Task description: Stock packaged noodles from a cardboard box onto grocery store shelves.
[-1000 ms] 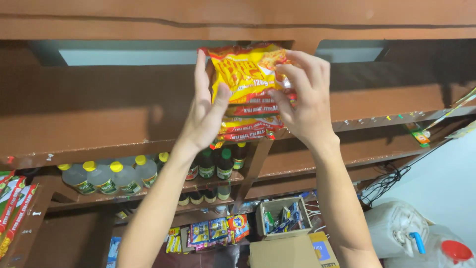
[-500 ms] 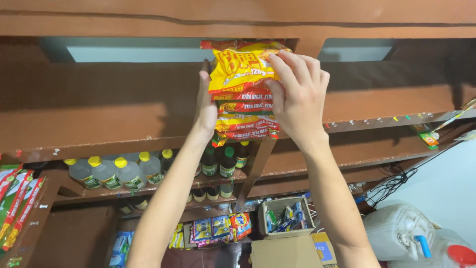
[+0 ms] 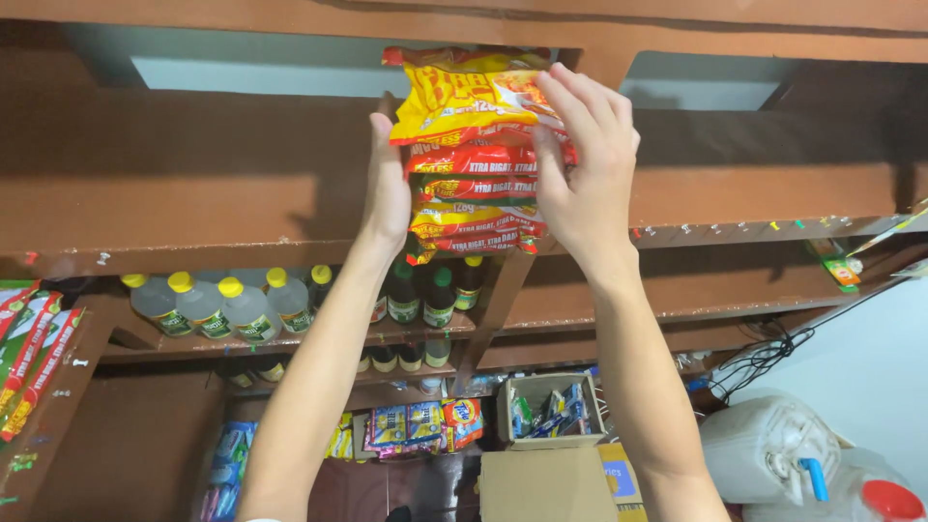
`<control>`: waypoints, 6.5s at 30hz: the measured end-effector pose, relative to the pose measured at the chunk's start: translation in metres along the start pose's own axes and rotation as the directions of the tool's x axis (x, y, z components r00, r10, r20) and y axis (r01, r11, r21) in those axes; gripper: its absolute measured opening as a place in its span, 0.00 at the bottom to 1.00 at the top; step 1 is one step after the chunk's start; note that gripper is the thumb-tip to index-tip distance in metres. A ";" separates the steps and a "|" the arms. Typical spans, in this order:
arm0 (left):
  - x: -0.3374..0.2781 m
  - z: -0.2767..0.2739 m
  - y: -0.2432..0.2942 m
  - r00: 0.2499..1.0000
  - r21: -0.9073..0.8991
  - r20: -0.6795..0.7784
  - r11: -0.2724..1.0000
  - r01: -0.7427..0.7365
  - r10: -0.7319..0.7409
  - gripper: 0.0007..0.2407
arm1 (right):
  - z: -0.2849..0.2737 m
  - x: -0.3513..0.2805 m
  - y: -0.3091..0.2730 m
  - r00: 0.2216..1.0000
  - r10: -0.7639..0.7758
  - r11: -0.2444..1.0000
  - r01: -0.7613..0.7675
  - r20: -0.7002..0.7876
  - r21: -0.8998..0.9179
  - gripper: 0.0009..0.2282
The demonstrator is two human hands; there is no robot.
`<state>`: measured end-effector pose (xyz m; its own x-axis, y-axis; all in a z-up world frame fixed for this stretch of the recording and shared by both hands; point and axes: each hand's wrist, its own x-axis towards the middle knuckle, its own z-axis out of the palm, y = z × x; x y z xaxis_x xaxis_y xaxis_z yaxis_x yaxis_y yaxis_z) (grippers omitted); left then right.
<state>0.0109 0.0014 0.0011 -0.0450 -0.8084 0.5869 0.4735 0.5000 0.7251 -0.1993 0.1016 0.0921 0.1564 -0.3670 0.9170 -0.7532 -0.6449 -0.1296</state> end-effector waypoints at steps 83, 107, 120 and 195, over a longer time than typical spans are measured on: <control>-1.071 0.211 0.023 -0.693 -0.251 -0.625 0.747 0.615 0.360 0.25 | -0.110 -0.715 -0.567 -0.855 -0.517 0.008 -0.049 -0.038 0.999 0.25; -1.078 0.195 0.082 -0.771 -0.295 -0.517 0.769 0.568 0.371 0.26 | -0.134 -0.820 -0.730 -0.680 -0.721 -0.133 -0.048 -0.130 0.990 0.14; -1.065 0.190 0.085 -0.815 -0.394 -0.549 0.803 0.447 0.184 0.29 | -0.100 -0.883 -0.723 -0.770 -0.623 -0.082 -0.115 -0.141 0.990 0.33; -0.770 0.043 0.122 0.016 0.244 -0.966 0.928 -0.281 0.259 0.22 | 0.020 -0.453 -0.460 -0.083 -0.836 -0.136 -0.926 0.543 -0.352 0.26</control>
<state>0.0657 0.6979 -0.3472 0.9714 -0.1831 -0.1513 0.2374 0.7668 0.5964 0.0888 0.5509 -0.2710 0.9632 0.2057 -0.1729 -0.2672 0.6636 -0.6988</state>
